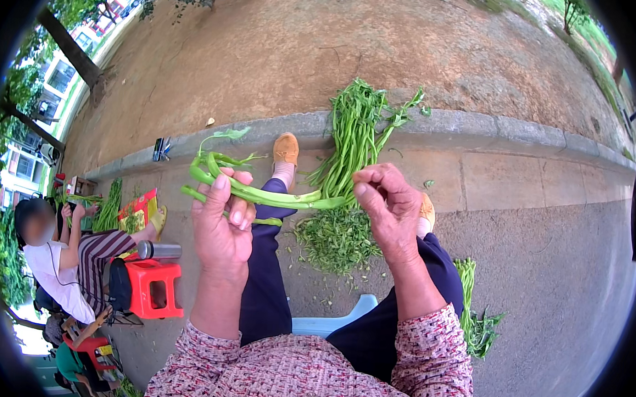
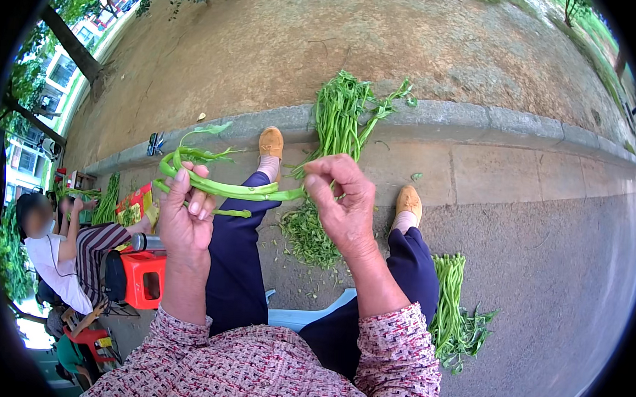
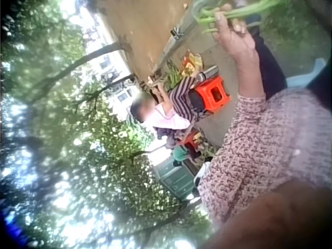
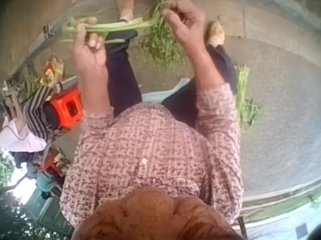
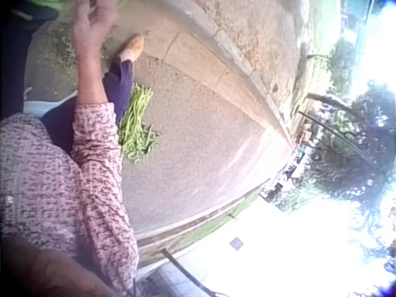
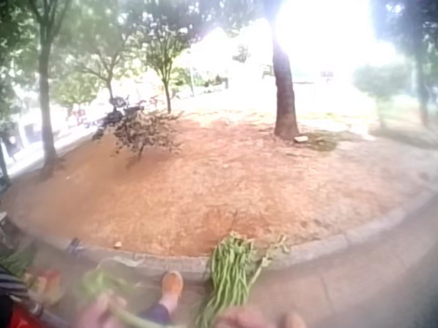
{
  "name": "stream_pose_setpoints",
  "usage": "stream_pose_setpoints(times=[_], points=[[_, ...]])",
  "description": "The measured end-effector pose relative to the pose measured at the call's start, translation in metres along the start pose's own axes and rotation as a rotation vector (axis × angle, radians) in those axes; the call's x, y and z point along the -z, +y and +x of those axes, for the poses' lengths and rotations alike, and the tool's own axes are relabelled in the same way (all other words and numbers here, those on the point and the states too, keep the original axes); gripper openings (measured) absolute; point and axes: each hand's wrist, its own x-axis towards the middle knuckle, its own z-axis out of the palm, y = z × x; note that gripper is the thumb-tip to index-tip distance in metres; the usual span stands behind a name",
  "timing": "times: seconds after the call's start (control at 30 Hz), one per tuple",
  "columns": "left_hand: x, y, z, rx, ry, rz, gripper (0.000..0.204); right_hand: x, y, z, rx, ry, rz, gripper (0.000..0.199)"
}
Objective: The person holds green leafy vegetables and removes the stems by hand, placing the trimmed parts into a pile on the ground.
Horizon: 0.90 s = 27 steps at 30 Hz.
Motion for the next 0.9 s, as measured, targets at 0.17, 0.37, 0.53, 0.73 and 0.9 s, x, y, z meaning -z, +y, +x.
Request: stream_pose_setpoints(times=[0.17, 0.37, 0.53, 0.73, 0.9], points=[[-0.006, -0.005, -0.003, -0.037, -0.030, 0.044, 0.011, -0.013, 0.001, -0.006, 0.219, -0.213, -0.389, 0.013], [-0.011, -0.009, -0.008, -0.033, -0.067, 0.051, 0.012, -0.018, 0.002, -0.008, 0.174, -0.297, -0.481, 0.015], [-0.009, -0.010, -0.009, -0.010, -0.076, 0.020, 0.012, -0.017, 0.003, -0.009, 0.139, -0.331, -0.423, 0.013], [-0.005, -0.010, -0.010, 0.011, -0.096, 0.033, 0.012, -0.016, 0.001, -0.010, 0.071, -0.461, -0.376, 0.011], [-0.004, -0.015, -0.013, 0.044, -0.098, 0.074, 0.011, -0.020, 0.001, -0.014, 0.060, -0.412, -0.471, 0.007]])
